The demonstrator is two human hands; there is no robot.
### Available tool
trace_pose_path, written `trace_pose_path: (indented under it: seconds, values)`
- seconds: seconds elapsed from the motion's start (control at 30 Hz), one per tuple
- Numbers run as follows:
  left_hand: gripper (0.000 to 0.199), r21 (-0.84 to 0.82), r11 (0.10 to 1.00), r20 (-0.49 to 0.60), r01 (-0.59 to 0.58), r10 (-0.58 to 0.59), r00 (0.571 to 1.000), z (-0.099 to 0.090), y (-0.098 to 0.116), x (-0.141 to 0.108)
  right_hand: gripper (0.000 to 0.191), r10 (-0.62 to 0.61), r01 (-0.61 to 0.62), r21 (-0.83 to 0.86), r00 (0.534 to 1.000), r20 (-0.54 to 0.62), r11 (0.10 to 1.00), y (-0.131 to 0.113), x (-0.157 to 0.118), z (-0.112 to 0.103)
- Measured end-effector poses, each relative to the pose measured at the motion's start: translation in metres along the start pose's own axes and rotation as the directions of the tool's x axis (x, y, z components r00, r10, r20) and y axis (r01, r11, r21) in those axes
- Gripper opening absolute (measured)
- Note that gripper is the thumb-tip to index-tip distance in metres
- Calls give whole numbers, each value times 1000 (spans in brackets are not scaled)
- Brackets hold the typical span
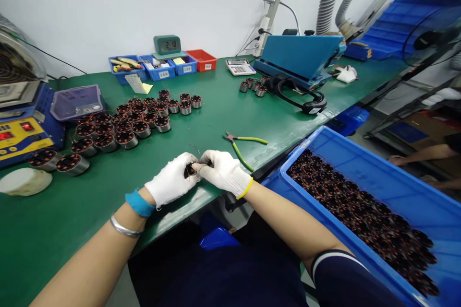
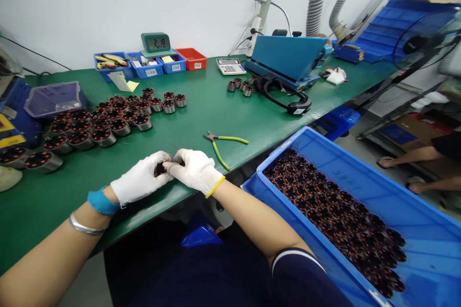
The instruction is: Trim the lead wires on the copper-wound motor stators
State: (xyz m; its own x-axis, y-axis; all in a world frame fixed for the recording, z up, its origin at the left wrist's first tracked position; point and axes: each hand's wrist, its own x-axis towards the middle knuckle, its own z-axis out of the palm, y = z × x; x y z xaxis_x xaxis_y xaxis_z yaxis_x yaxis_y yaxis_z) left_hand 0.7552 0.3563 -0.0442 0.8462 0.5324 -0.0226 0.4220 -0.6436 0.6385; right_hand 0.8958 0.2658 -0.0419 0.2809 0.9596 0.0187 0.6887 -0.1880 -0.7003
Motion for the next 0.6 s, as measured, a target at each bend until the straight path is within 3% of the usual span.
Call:
trace_pose_path:
  seconds: [0.17,0.27,0.43,0.6]
  values:
    - [25,-29,998,7,51,-51,999,0,2,-1,24,-80,83,-63,996,48,995,1,4,-5]
    - [30,-66,997,-5,43,-43,999,0,2,-1,23,-113,114,-198,993,14,973,5,4,-6]
    - [14,3,1000,16,-11,11,1000,-1,2,0,24,-114,115,-341,993,22,933,6,2,-5]
    - [7,44,998,-37,41,-40,999,3,5,3,25,-136,143,-365,990,46,920,3,4,-8]
